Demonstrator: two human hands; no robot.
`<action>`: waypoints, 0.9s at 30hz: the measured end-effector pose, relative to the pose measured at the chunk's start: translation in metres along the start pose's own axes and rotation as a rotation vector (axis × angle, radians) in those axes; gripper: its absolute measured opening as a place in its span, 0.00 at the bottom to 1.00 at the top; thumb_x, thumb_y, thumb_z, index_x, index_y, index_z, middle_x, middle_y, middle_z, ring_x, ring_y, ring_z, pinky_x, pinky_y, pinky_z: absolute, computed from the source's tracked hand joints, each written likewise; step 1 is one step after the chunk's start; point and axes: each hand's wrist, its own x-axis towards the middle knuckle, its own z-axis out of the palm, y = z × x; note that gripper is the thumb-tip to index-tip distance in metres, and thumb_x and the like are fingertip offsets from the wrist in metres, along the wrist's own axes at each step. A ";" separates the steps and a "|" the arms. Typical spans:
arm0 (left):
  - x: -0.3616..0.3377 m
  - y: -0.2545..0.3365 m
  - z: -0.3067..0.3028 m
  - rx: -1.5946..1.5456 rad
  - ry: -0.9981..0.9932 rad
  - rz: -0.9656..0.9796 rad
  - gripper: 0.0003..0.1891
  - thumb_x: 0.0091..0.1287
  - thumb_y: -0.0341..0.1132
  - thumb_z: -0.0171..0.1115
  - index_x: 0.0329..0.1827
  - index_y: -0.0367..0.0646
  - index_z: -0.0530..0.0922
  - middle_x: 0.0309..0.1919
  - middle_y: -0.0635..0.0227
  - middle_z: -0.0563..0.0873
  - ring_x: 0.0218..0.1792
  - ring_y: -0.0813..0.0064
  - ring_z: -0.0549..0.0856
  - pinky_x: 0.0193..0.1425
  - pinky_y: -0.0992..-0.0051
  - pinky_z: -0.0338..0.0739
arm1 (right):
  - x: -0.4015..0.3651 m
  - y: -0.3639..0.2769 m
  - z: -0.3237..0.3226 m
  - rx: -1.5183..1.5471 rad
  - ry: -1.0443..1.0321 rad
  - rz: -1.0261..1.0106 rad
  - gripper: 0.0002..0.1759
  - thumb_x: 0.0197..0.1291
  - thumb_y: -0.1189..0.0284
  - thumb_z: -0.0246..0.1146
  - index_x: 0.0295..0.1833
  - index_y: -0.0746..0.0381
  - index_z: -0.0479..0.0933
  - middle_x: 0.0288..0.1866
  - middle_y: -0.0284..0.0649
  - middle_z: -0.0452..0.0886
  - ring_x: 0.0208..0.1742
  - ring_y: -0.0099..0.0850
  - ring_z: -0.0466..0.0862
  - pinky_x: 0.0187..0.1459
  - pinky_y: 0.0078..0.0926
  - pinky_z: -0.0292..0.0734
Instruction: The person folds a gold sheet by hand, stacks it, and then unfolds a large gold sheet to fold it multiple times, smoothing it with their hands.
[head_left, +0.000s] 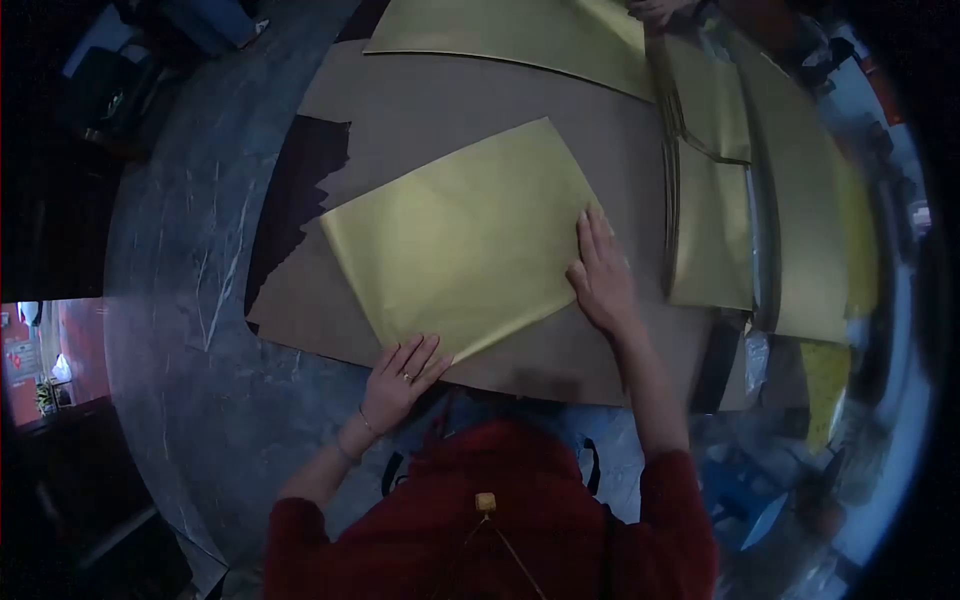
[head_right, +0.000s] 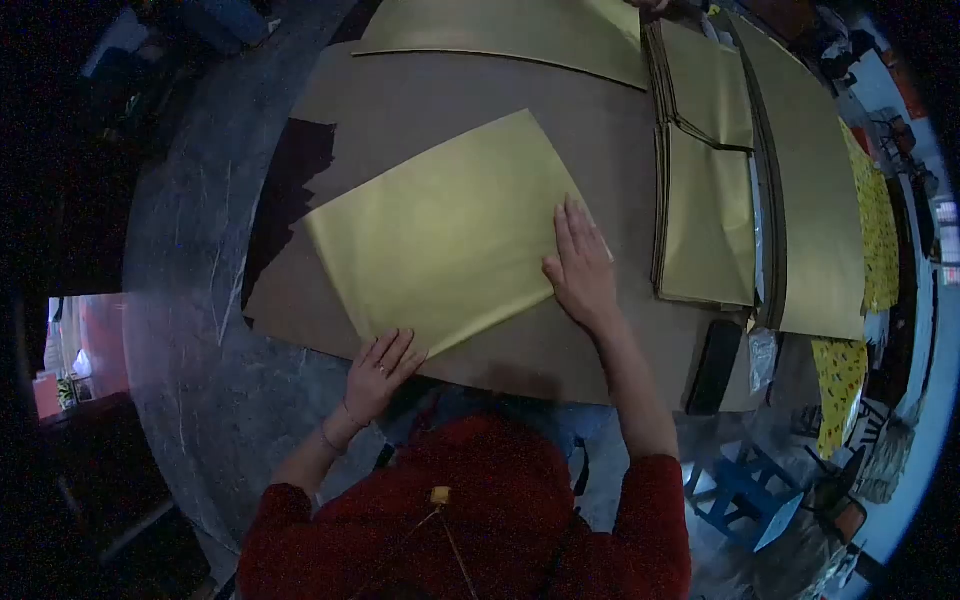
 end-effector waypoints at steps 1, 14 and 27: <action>-0.001 0.000 0.000 -0.020 -0.011 -0.007 0.26 0.59 0.34 0.51 0.64 0.59 0.70 0.66 0.67 0.69 0.64 0.65 0.70 0.63 0.65 0.66 | 0.000 0.008 -0.002 -0.036 0.046 0.008 0.35 0.63 0.64 0.49 0.72 0.66 0.49 0.76 0.48 0.46 0.76 0.42 0.49 0.72 0.40 0.46; 0.003 0.001 -0.008 -0.047 -0.029 -0.002 0.27 0.59 0.33 0.50 0.64 0.58 0.70 0.65 0.68 0.70 0.63 0.68 0.71 0.63 0.68 0.67 | 0.000 0.048 -0.016 -0.335 0.072 0.127 0.34 0.68 0.57 0.42 0.73 0.64 0.49 0.76 0.49 0.44 0.77 0.44 0.43 0.72 0.46 0.38; 0.005 0.000 -0.016 -0.178 0.023 -0.028 0.26 0.60 0.39 0.57 0.64 0.52 0.69 0.66 0.63 0.68 0.65 0.64 0.68 0.65 0.66 0.64 | 0.046 -0.015 0.006 0.046 -0.004 -0.126 0.30 0.71 0.57 0.33 0.72 0.62 0.53 0.76 0.43 0.49 0.76 0.41 0.47 0.73 0.45 0.39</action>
